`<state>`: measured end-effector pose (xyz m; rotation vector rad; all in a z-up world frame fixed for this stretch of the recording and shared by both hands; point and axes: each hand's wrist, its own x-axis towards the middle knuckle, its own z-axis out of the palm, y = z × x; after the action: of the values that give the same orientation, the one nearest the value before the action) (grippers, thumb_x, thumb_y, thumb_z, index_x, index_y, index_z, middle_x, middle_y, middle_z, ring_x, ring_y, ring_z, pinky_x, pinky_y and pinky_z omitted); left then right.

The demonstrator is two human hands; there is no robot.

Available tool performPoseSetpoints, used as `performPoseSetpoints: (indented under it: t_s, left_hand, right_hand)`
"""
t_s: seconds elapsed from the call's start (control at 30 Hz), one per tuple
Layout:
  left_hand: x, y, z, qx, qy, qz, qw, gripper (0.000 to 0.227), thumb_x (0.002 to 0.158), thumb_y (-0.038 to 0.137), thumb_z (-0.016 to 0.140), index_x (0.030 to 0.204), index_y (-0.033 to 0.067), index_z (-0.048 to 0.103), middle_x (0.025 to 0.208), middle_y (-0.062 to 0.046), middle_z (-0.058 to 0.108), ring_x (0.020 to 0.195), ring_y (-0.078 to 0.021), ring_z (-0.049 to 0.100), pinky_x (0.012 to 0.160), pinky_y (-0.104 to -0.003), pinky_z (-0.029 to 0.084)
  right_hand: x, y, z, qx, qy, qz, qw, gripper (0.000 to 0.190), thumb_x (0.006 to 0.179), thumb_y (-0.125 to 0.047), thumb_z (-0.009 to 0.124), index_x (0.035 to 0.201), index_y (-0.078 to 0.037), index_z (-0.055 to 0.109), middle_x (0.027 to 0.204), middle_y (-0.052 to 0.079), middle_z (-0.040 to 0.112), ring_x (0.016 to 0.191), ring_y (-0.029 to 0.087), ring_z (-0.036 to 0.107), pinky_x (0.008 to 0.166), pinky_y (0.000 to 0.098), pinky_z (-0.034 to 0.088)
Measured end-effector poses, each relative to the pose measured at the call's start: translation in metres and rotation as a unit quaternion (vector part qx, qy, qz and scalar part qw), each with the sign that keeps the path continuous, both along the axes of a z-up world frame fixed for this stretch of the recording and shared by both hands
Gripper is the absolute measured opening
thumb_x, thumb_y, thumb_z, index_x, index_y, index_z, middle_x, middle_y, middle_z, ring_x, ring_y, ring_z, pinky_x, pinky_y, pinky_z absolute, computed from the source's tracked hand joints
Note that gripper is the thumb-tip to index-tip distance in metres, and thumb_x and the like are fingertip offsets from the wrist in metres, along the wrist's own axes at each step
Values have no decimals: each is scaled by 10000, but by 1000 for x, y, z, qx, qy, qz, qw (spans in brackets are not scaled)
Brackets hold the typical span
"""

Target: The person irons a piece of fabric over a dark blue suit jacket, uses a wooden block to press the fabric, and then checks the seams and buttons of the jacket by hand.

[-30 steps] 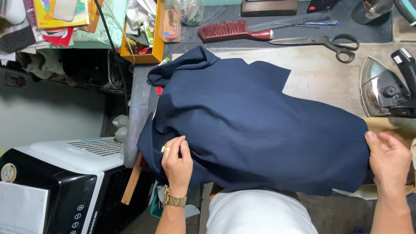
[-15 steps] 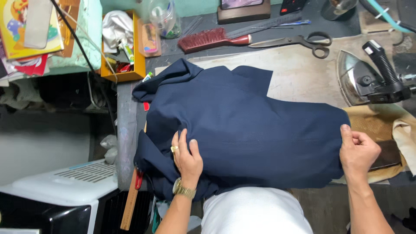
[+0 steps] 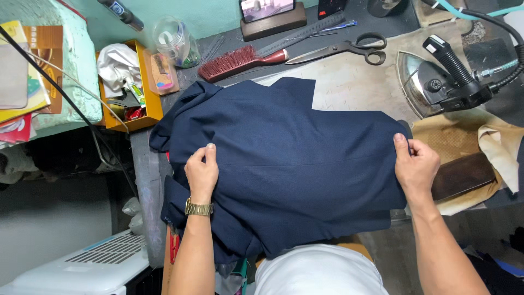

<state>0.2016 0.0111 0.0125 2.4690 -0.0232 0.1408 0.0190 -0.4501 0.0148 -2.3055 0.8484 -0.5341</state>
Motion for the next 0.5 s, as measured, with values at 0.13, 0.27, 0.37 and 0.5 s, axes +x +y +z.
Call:
performPoseSetpoints:
  t_s: [0.13, 0.27, 0.37, 0.5]
  left_hand:
    - [-29, 15, 23, -57, 94, 31, 993, 486, 1053, 369, 524, 682, 84, 392, 651, -60, 337, 668, -180, 372, 678, -408, 357]
    - [-42, 42, 1, 40, -99, 34, 994, 239, 1002, 141, 580, 819, 41, 695, 835, -163, 714, 785, -426, 631, 734, -512, 438]
    - [-8, 18, 50, 39, -234, 38, 971, 150, 1033, 75, 622, 951, 32, 740, 888, -167, 712, 820, -408, 632, 761, -496, 470]
    - [12, -9, 65, 62, -282, 69, 955, 204, 1058, 188, 627, 936, 87, 756, 830, -127, 718, 788, -372, 658, 738, -466, 496]
  right_hand:
    - [6, 8, 16, 72, -25, 23, 997, 524, 1157, -263, 723, 713, -45, 553, 647, -20, 397, 648, 112, 362, 630, 344, 311]
    - [21, 20, 31, 26, 11, 75, 997, 627, 1136, -315, 658, 621, -77, 391, 610, 25, 287, 632, 163, 299, 624, 422, 259]
    - [55, -8, 30, -29, -115, 123, 985, 515, 1211, -84, 749, 743, -11, 547, 708, 90, 529, 671, 197, 422, 651, 400, 346]
    - [82, -58, 22, -61, -74, 109, 989, 617, 1257, -158, 717, 711, -11, 469, 660, 40, 340, 675, 164, 337, 649, 411, 271]
